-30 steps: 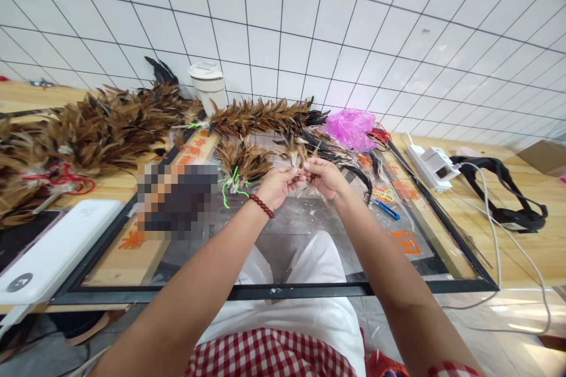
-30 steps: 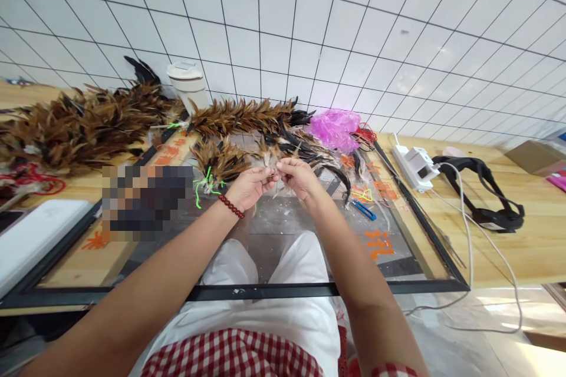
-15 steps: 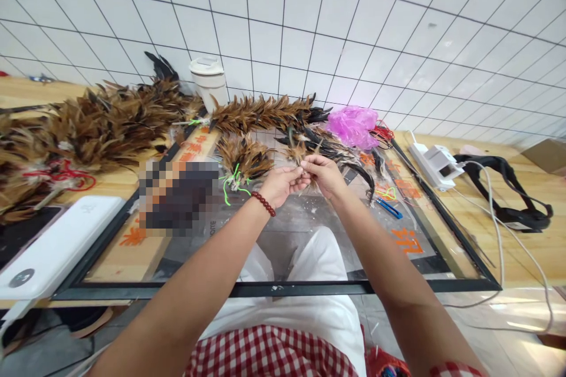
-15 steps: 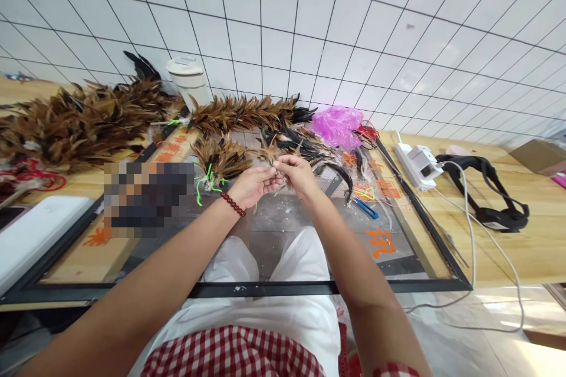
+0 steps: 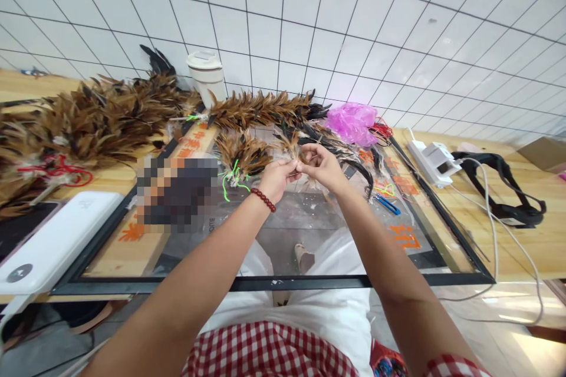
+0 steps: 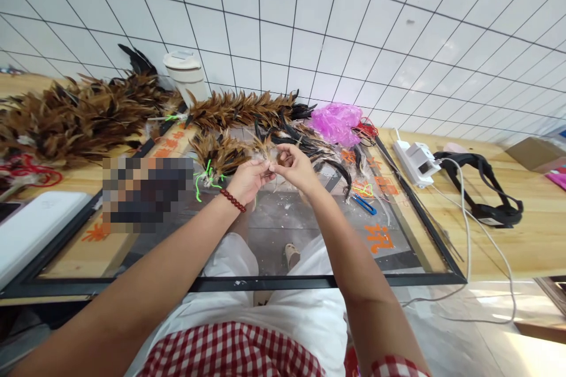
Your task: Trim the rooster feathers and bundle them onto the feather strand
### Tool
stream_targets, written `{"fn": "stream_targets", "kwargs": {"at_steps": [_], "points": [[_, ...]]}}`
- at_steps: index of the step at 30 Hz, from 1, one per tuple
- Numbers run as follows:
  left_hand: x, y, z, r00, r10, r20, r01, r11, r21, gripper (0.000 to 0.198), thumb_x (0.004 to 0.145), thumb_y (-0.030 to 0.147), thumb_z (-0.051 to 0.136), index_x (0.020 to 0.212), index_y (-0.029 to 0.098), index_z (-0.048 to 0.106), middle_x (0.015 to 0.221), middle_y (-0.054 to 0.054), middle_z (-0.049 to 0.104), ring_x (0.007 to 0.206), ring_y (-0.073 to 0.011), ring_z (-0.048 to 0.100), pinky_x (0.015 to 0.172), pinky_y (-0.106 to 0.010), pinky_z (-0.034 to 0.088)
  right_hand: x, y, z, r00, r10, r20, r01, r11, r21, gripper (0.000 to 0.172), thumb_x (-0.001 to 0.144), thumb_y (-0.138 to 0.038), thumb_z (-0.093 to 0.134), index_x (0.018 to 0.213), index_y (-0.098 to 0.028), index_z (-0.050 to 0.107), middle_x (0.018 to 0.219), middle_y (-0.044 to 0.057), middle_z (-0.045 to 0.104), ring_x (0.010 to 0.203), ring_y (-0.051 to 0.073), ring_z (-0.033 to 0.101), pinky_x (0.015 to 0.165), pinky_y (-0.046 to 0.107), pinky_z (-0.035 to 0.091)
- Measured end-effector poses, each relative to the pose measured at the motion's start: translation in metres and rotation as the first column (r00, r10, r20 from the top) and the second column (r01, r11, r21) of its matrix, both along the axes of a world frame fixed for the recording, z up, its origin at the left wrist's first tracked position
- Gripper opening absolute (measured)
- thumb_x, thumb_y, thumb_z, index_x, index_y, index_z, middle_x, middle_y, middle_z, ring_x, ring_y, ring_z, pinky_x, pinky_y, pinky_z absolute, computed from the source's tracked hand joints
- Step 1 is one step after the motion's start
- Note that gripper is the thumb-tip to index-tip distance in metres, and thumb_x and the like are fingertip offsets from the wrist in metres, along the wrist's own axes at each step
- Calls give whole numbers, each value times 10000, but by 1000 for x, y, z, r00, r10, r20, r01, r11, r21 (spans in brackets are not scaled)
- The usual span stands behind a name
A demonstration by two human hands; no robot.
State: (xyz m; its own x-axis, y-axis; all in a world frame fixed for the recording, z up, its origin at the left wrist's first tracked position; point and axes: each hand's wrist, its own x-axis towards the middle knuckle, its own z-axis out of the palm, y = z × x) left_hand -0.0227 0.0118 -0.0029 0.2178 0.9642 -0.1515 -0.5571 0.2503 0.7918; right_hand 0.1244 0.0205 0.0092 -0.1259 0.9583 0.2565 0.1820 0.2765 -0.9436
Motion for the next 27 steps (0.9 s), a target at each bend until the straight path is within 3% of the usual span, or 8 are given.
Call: {"fn": "stream_targets", "kwargs": {"at_steps": [3,6,8,10,13,17,24,27], "points": [[-1,-1,0,992,-94,-83,97,995,31,122,732,173,679,669,95,610,615,-42,627,552,-95,588,548,-209,458,4,-3,4,960,177,-216,-230,939,-255,462,600,-372,796,981,-176,625,751,-16,586,593,84,496,568,232,421],[-3,-3,-2,939,-324,-116,329,944,28,144,718,206,694,668,96,616,608,-52,633,519,-103,588,496,-202,434,10,-7,7,887,341,-312,-437,837,-328,327,647,-425,767,764,-149,636,653,4,616,566,107,549,583,260,461],[-3,-5,-2,899,-420,-127,427,904,31,163,707,223,708,663,94,620,606,-55,635,522,-109,598,498,-203,443,13,-8,6,875,363,-320,-461,827,-321,336,651,-448,762,672,-142,624,595,10,615,525,115,551,562,272,463],[-2,-6,-2,886,-443,-135,451,892,33,179,705,245,719,675,94,628,628,-65,650,550,-117,617,527,-210,466,14,-7,5,899,297,-323,-391,876,-284,329,624,-430,784,666,-143,630,589,3,615,515,112,545,550,265,449],[0,-7,0,910,-385,-154,396,917,44,202,721,277,721,753,87,661,739,-97,691,645,-134,654,628,-243,515,12,-3,3,945,141,-294,-206,957,-204,308,576,-382,815,667,-151,633,597,-19,599,530,94,519,552,246,421],[6,-8,2,928,-289,-234,316,945,84,201,734,276,717,783,88,666,775,-89,694,642,-128,650,642,-265,524,5,-1,5,987,8,-163,-31,989,-142,341,546,-421,807,623,-150,616,579,-22,571,535,92,472,538,246,384],[10,-6,-2,954,-22,-300,58,992,114,179,742,232,699,647,97,628,562,-21,608,475,-83,558,497,-213,455,4,0,7,996,27,-91,-36,994,-99,321,602,-436,746,721,-158,636,655,-4,606,579,99,482,573,246,394],[6,-3,2,974,130,-186,-111,988,107,155,709,232,729,685,98,655,631,-35,645,539,-83,589,552,-215,475,22,4,6,979,-62,195,77,994,-72,265,628,-393,719,754,-167,659,662,0,621,568,101,485,570,245,381]]}}
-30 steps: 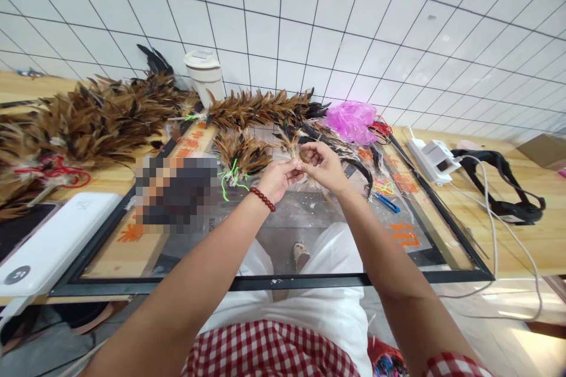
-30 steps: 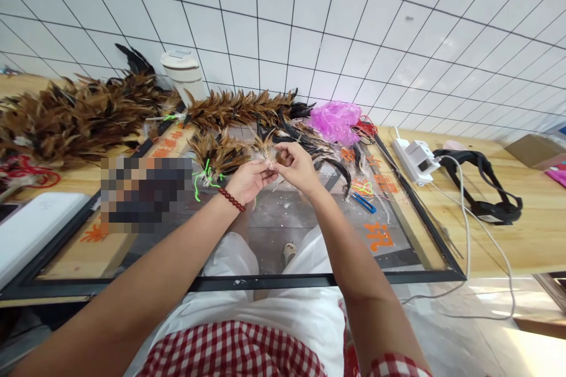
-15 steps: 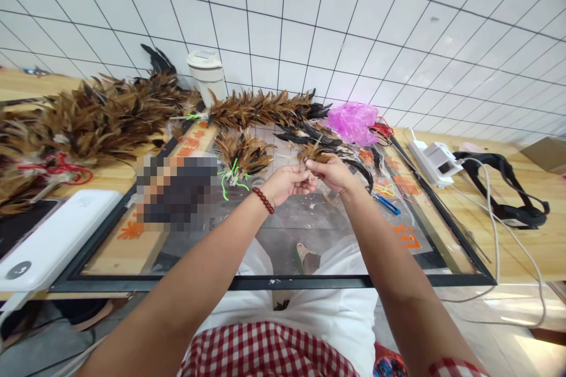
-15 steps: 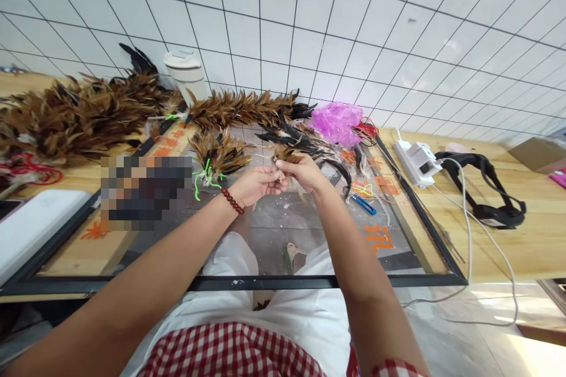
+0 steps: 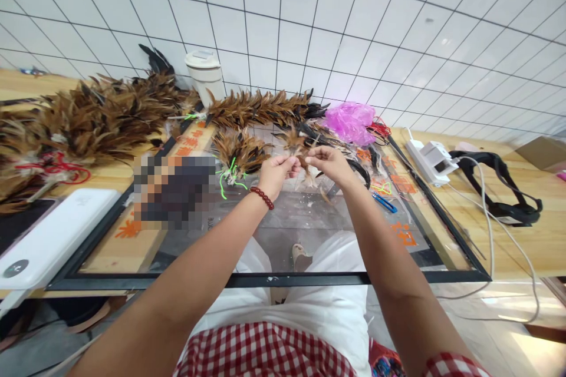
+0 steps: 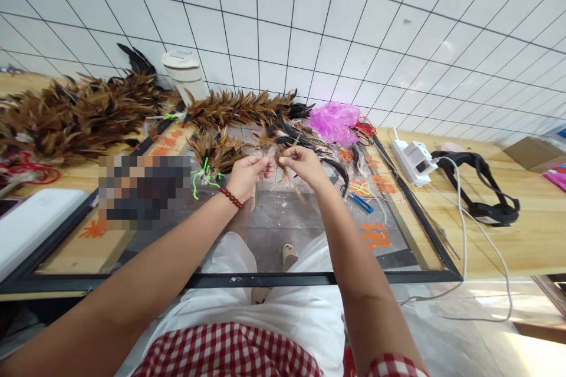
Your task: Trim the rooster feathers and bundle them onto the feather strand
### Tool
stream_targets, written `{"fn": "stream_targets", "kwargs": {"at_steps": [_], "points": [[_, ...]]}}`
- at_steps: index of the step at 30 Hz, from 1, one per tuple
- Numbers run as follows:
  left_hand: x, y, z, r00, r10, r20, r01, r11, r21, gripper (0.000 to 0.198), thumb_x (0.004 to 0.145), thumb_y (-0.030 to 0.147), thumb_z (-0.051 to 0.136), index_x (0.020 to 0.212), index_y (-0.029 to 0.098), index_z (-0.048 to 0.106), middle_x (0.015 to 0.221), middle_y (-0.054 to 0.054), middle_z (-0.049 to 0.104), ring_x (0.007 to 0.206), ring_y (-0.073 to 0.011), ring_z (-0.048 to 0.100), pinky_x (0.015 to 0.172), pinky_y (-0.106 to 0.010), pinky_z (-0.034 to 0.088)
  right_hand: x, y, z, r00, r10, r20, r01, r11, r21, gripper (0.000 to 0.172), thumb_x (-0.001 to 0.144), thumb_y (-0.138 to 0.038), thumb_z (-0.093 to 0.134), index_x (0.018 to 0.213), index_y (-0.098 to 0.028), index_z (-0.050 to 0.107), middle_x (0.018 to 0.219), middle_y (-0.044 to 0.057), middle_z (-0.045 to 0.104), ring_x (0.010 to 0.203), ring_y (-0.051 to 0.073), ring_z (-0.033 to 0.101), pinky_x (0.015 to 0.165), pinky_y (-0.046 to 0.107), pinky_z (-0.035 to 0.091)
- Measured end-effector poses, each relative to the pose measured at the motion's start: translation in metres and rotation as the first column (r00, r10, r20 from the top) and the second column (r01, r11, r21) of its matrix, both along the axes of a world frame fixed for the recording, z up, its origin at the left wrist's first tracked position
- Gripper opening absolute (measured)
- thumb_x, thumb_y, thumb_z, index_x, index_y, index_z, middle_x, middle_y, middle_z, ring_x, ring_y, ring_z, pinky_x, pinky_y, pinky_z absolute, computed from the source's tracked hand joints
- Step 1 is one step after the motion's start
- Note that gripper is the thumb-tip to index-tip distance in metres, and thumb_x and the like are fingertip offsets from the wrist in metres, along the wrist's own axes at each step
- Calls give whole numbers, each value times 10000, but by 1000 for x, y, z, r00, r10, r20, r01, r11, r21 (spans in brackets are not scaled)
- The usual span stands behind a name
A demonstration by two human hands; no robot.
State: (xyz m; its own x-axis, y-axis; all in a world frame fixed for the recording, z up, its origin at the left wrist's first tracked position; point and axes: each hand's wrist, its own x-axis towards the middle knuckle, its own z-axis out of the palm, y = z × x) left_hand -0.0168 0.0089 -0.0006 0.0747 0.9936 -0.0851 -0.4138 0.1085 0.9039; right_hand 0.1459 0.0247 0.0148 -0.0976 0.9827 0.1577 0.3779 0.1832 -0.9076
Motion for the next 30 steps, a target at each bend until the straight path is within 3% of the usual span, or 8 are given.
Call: {"fn": "stream_targets", "kwargs": {"at_steps": [4,8,10,13,15,17,24,30], "points": [[-4,3,5,987,106,118,-101,994,-53,156,685,214,749,730,90,665,628,-29,639,535,-72,576,564,-213,466,15,1,-6,871,-95,482,108,994,1,241,652,-407,699,639,-168,678,557,3,591,532,116,486,543,255,337],[-5,4,5,983,118,143,-102,988,-116,128,695,177,736,744,85,660,616,-27,637,539,-72,575,557,-203,464,7,-2,-11,820,-50,570,69,997,-13,185,633,-352,709,598,-178,659,545,-6,586,544,127,503,543,258,326],[-5,4,4,982,111,153,-91,987,-129,127,697,171,735,747,82,659,635,-32,643,556,-75,587,561,-198,467,2,-2,-11,875,-47,482,57,998,-5,138,647,-277,673,568,-177,620,523,-14,559,535,119,490,547,254,332],[-5,4,3,983,86,165,-64,989,-131,110,712,157,722,733,76,651,659,-41,648,573,-78,601,576,-199,475,-1,-1,-8,995,-62,73,71,989,-127,163,653,-304,660,611,-182,560,517,-27,546,493,97,468,514,234,350],[-5,4,4,983,74,165,-51,989,-138,92,728,143,703,719,72,646,662,-48,651,577,-80,605,596,-206,485,0,0,-5,979,-53,-196,8,974,-226,245,619,-358,705,642,-184,533,538,-26,568,473,83,462,480,216,354],[-4,4,4,983,78,166,-54,988,-145,79,740,134,689,723,71,645,665,-55,657,588,-85,614,621,-217,496,1,0,-4,944,-12,-331,-77,964,-255,310,577,-389,753,648,-181,534,550,-22,582,463,71,456,457,203,345],[-6,3,4,995,8,99,10,984,-178,105,726,158,714,724,80,644,718,-92,688,615,-124,653,611,-239,510,-7,-1,-6,909,-25,-417,-27,993,-118,329,585,-417,775,652,-183,554,533,-44,557,478,64,464,482,199,346],[-6,1,4,994,-68,80,83,978,-193,133,692,170,743,701,97,632,635,-52,647,548,-110,611,555,-231,496,-20,-1,-13,941,-17,-337,13,1000,-15,336,608,-478,748,671,-191,586,558,-35,555,505,84,446,520,236,372]]}}
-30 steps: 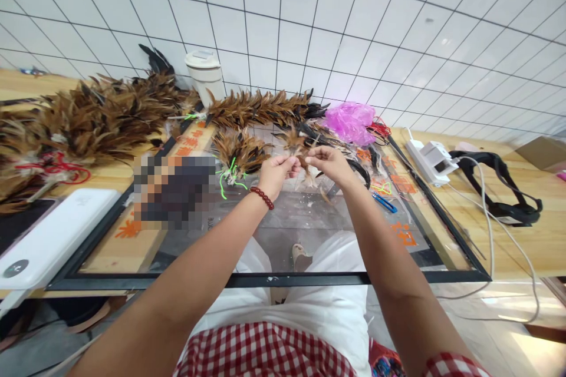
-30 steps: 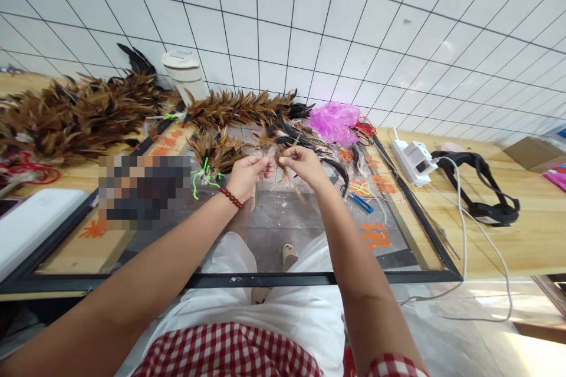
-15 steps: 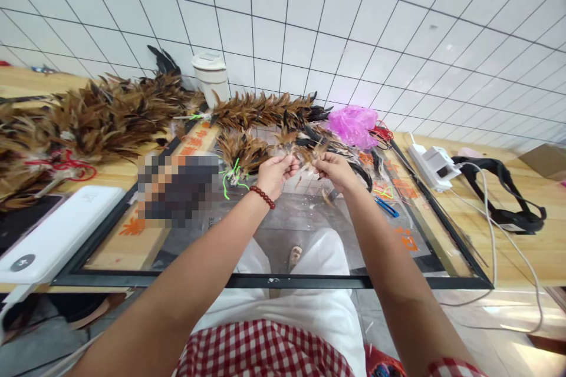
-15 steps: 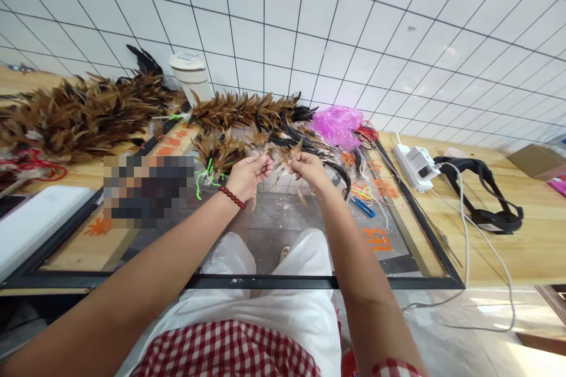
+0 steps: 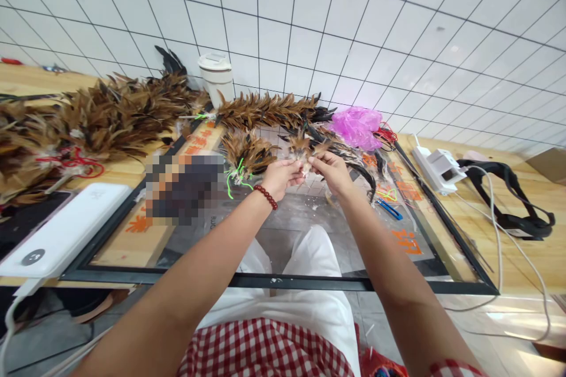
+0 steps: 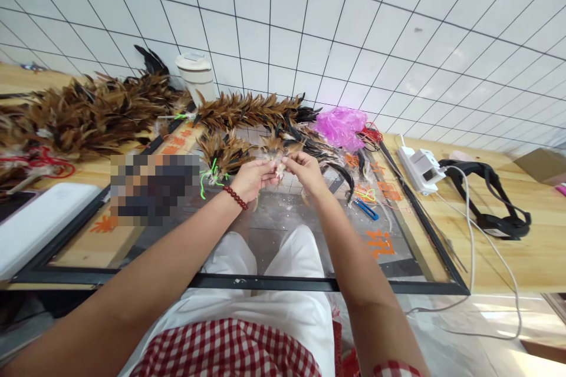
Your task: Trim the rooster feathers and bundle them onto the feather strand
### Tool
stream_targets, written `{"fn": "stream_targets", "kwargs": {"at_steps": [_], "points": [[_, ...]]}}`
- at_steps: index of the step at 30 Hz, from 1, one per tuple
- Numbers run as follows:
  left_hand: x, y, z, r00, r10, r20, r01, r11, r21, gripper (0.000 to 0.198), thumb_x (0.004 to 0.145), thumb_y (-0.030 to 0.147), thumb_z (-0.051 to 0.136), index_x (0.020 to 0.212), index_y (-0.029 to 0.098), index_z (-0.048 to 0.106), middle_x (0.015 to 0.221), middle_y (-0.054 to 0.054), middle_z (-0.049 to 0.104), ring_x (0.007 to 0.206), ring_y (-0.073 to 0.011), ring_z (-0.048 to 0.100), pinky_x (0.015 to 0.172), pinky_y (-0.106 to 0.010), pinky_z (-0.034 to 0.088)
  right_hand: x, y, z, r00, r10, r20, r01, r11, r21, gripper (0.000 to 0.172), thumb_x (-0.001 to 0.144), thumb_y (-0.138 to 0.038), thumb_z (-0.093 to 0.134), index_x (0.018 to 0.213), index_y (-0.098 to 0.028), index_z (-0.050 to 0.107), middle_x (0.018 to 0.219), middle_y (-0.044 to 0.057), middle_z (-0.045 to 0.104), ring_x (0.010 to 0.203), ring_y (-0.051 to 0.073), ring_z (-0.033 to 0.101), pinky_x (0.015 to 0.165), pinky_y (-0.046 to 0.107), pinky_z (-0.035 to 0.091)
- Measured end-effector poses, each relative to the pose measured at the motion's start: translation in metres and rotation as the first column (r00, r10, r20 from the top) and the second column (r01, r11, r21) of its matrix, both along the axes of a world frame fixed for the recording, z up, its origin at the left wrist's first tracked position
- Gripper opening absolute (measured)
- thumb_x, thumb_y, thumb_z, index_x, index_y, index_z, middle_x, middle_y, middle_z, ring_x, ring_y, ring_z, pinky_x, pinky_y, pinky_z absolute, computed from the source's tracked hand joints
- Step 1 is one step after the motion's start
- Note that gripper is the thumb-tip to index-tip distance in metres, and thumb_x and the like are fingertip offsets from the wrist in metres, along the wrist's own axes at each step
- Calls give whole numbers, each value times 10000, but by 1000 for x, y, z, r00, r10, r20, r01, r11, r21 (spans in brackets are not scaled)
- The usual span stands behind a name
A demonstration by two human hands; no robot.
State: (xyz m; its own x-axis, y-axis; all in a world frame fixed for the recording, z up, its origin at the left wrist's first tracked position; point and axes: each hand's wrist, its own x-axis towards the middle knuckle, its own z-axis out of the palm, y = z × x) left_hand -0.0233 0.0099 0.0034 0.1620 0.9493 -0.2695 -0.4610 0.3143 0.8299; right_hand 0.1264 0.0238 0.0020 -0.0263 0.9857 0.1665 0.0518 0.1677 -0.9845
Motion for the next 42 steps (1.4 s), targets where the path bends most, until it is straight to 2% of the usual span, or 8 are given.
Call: {"fn": "stream_targets", "kwargs": {"at_steps": [7,16,21,26,31,35,38,42], "points": [[2,-2,-1,994,-85,-67,94,986,139,215,754,210,683,603,99,579,521,-26,565,453,-86,523,475,-212,425,2,0,0,986,117,120,-122,992,35,297,632,-449,737,714,-179,643,639,-11,595,565,98,476,571,251,393],[1,1,0,996,87,6,-88,994,66,143,737,186,704,688,95,605,624,-43,625,538,-88,577,555,-221,466,35,12,-6,813,-232,533,204,973,112,201,607,-205,609,800,-170,653,721,8,628,590,120,512,634,279,433],[2,0,-2,992,117,44,-121,989,85,144,732,200,710,702,95,617,620,-35,625,534,-79,568,556,-211,460,32,9,-3,766,-162,622,24,974,225,240,702,-162,544,889,-168,696,824,45,667,673,144,565,674,281,457],[1,2,-3,983,157,92,-164,983,76,123,751,180,688,708,100,607,616,-28,615,545,-74,567,554,-197,454,23,-3,6,493,-128,861,-396,848,353,365,795,-58,447,994,-209,713,1005,74,649,960,182,570,846,295,409],[0,7,-4,963,222,153,-227,974,21,115,771,164,665,707,114,584,604,-11,592,534,-58,550,548,-182,446,9,-10,3,144,-277,950,-401,862,312,375,886,-144,444,1194,-253,629,1221,111,585,1067,247,503,834,364,332],[0,8,-6,959,226,172,-231,973,12,134,750,173,693,712,115,579,606,-8,588,539,-56,547,549,-180,443,6,-11,-1,-22,-263,964,-342,908,240,276,903,-185,432,994,-183,692,966,136,652,983,260,510,809,389,304],[1,7,-7,961,216,172,-225,974,33,128,758,153,675,694,107,575,599,-9,585,537,-61,550,547,-186,442,9,-11,-2,42,-295,955,-223,929,297,243,879,-167,436,896,-159,679,932,137,643,945,249,524,805,378,312],[2,7,-8,960,231,160,-240,970,40,113,763,142,660,689,99,586,596,-14,592,528,-64,552,540,-191,437,12,-5,-4,465,-363,807,71,925,374,201,825,-187,449,874,-160,643,931,102,633,864,211,546,755,326,374]]}}
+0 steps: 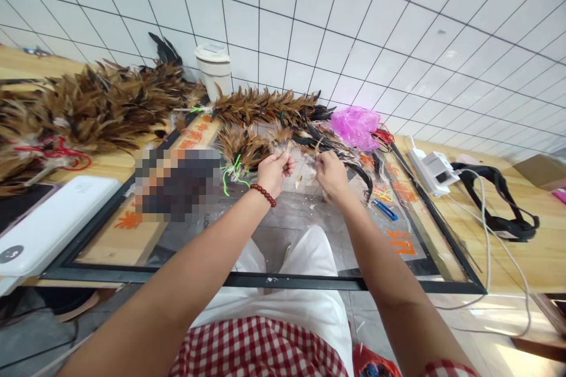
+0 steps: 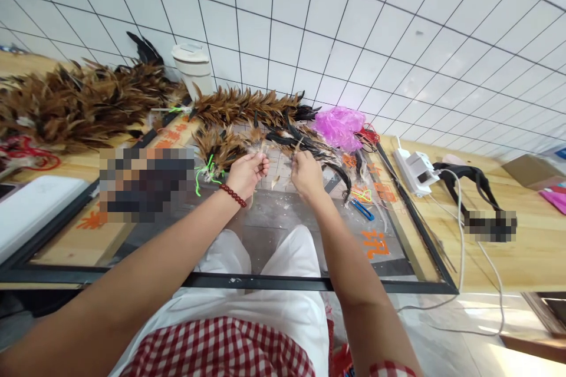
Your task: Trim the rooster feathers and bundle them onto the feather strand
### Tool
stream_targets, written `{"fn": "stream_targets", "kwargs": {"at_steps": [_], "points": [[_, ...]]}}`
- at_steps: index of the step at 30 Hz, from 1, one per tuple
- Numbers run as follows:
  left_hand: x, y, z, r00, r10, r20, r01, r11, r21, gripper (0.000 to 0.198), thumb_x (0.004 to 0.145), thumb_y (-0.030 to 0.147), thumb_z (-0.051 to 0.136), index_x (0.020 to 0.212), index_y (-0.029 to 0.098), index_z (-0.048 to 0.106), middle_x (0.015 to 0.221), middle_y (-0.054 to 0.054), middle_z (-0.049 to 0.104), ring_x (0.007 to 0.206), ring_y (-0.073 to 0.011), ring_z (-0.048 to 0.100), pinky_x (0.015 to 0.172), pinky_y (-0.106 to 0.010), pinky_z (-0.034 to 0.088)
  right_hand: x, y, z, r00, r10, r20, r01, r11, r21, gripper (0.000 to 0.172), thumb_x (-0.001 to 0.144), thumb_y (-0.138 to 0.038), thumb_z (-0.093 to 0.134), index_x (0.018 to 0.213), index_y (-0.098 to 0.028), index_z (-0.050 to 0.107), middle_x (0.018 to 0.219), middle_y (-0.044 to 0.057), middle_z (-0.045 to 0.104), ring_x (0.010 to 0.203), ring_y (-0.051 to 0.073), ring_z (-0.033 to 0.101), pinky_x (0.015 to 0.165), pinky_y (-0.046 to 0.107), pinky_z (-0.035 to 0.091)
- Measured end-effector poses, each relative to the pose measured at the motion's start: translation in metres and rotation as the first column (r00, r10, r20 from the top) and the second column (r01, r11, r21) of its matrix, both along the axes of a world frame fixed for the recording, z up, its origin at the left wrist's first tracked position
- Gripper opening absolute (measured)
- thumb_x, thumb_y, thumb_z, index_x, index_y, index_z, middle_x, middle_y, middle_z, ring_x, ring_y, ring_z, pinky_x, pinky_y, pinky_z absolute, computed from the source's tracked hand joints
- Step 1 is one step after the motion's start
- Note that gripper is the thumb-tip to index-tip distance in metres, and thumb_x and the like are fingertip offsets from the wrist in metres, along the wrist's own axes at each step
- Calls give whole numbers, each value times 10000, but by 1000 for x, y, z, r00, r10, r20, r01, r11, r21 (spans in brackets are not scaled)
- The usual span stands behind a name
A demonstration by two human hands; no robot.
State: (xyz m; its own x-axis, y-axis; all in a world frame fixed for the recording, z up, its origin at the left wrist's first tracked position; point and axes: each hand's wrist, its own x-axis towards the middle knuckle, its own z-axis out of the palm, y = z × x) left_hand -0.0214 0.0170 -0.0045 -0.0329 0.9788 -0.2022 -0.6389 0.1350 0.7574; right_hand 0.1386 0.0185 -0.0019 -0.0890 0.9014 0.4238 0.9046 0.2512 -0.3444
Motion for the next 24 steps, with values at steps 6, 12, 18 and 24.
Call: {"fn": "stream_targets", "kwargs": {"at_steps": [6,12,18,24], "points": [[0,-2,1,999,-39,-4,39,999,22,99,731,155,695,709,87,628,655,-49,635,593,-88,596,617,-222,471,0,9,1,564,33,-825,-264,954,-141,169,678,-339,655,694,-170,641,578,-30,555,517,87,438,529,230,344],[-1,-2,2,999,-35,12,35,999,19,110,714,170,712,708,91,636,659,-47,640,593,-85,587,609,-217,455,-3,7,9,265,-16,-964,-334,937,-108,193,588,-294,734,685,-185,609,513,-58,522,471,61,437,460,190,311],[-1,-2,3,999,-47,10,46,996,70,125,655,171,762,709,100,674,734,-56,679,669,-91,605,671,-218,458,-11,-1,11,355,17,-935,-464,871,-161,200,588,-284,728,718,-174,623,539,-63,506,465,48,407,449,187,320],[0,-2,1,996,-76,-42,80,993,89,108,650,155,765,665,98,675,675,-46,660,650,-94,600,692,-230,466,-5,1,6,366,86,-927,-476,873,-106,204,612,-260,719,786,-188,641,612,-46,558,501,55,442,462,186,339]]}}
